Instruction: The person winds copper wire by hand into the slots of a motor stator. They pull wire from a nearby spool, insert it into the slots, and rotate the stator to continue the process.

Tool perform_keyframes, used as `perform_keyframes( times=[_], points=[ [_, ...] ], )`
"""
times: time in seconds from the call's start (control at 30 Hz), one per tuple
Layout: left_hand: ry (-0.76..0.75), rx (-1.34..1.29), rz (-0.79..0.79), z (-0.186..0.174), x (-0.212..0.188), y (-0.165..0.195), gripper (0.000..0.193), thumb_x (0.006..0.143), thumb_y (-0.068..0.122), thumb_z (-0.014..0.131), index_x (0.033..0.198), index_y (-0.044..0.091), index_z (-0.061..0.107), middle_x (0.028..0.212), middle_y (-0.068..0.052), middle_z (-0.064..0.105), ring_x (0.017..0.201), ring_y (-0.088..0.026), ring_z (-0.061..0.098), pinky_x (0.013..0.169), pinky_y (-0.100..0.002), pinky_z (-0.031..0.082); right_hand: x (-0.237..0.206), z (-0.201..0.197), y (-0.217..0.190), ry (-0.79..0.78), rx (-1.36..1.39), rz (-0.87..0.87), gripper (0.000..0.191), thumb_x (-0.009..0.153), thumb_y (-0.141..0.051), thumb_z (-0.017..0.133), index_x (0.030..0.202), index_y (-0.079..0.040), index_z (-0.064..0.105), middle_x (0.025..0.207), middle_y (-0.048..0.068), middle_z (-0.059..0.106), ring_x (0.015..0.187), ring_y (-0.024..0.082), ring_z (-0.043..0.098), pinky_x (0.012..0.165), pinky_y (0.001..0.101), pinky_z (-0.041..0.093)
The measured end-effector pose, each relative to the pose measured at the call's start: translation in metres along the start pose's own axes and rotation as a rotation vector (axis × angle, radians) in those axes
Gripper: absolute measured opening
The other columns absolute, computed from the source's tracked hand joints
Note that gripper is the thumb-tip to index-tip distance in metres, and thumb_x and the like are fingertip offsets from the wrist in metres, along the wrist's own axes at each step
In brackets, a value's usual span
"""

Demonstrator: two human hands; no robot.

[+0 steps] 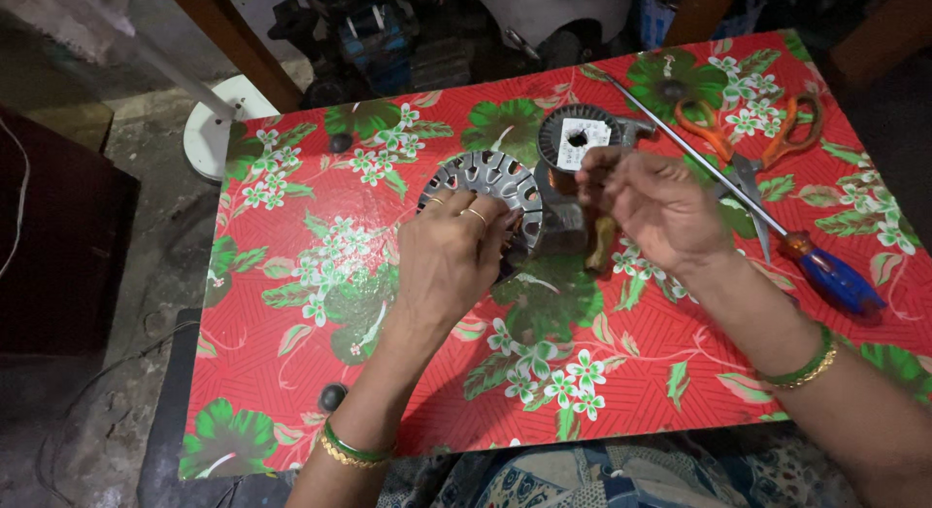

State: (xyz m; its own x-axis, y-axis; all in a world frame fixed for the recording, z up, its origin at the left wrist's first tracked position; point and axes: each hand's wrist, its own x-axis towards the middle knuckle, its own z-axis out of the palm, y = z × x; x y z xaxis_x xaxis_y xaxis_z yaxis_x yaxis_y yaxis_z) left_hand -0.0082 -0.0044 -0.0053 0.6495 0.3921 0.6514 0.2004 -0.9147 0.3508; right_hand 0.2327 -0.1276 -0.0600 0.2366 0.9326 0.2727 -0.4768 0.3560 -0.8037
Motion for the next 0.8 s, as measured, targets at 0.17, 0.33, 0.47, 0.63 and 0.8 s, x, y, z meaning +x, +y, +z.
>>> perform_keyframes(
  times=[0.17,0.33,0.47,0.63,0.8],
  points=[
    [-0.050,-0.036,-0.097,-0.005,0.007,0.002,0.011,0.088,0.017,0.077,0.088,0.007,0.073,0.083,-0.012,0.071,0.076,-0.034,0.068,0.064,-0.045,0.052,-0.002,0.005,-0.009,-0.229,0.184,-0.006,0.037,0.111,-0.027,0.054,0.084,-0.004,0.061,0.096,0.013,0.065,0.116,0.033,0.063,0.099,0.0487,0.051],
    [-0.195,-0.145,-0.220,-0.012,0.019,-0.002,0.009,0.086,0.017,0.077,0.087,0.008,0.075,0.078,-0.013,0.074,0.071,-0.032,0.072,0.063,-0.043,0.054,0.001,-0.001,0.001,-0.165,0.119,0.056,0.036,0.113,-0.027,0.055,0.087,-0.002,0.060,0.084,0.010,0.059,0.089,0.026,0.058,0.087,0.0445,0.049],
    [-0.211,-0.227,-0.255,-0.013,0.025,-0.005,0.011,0.083,0.014,0.079,0.089,0.006,0.074,0.077,-0.013,0.075,0.069,-0.027,0.074,0.062,-0.038,0.054,0.000,-0.005,0.006,-0.143,-0.164,-0.056,0.031,0.111,-0.024,0.060,0.090,-0.001,0.064,0.083,0.010,0.059,0.083,0.023,0.058,0.084,0.0416,0.050],
    [-0.240,-0.492,-0.446,-0.011,0.032,-0.011,0.014,0.077,0.005,0.077,0.091,0.003,0.072,0.075,-0.010,0.077,0.066,-0.016,0.074,0.059,-0.032,0.056,-0.001,-0.004,0.001,-0.090,-0.514,-0.088,0.032,0.109,-0.026,0.059,0.091,0.000,0.064,0.090,0.007,0.065,0.084,0.017,0.061,0.080,0.0324,0.051],
    [-0.292,-0.405,-0.506,-0.010,0.037,-0.011,0.016,0.075,0.005,0.079,0.089,0.002,0.072,0.072,-0.012,0.076,0.063,-0.015,0.073,0.057,-0.031,0.054,0.002,0.009,0.000,-0.122,-1.020,-0.109,0.020,0.100,-0.018,0.063,0.094,0.000,0.069,0.092,0.004,0.066,0.078,0.011,0.058,0.068,0.0266,0.047]
  ],
)
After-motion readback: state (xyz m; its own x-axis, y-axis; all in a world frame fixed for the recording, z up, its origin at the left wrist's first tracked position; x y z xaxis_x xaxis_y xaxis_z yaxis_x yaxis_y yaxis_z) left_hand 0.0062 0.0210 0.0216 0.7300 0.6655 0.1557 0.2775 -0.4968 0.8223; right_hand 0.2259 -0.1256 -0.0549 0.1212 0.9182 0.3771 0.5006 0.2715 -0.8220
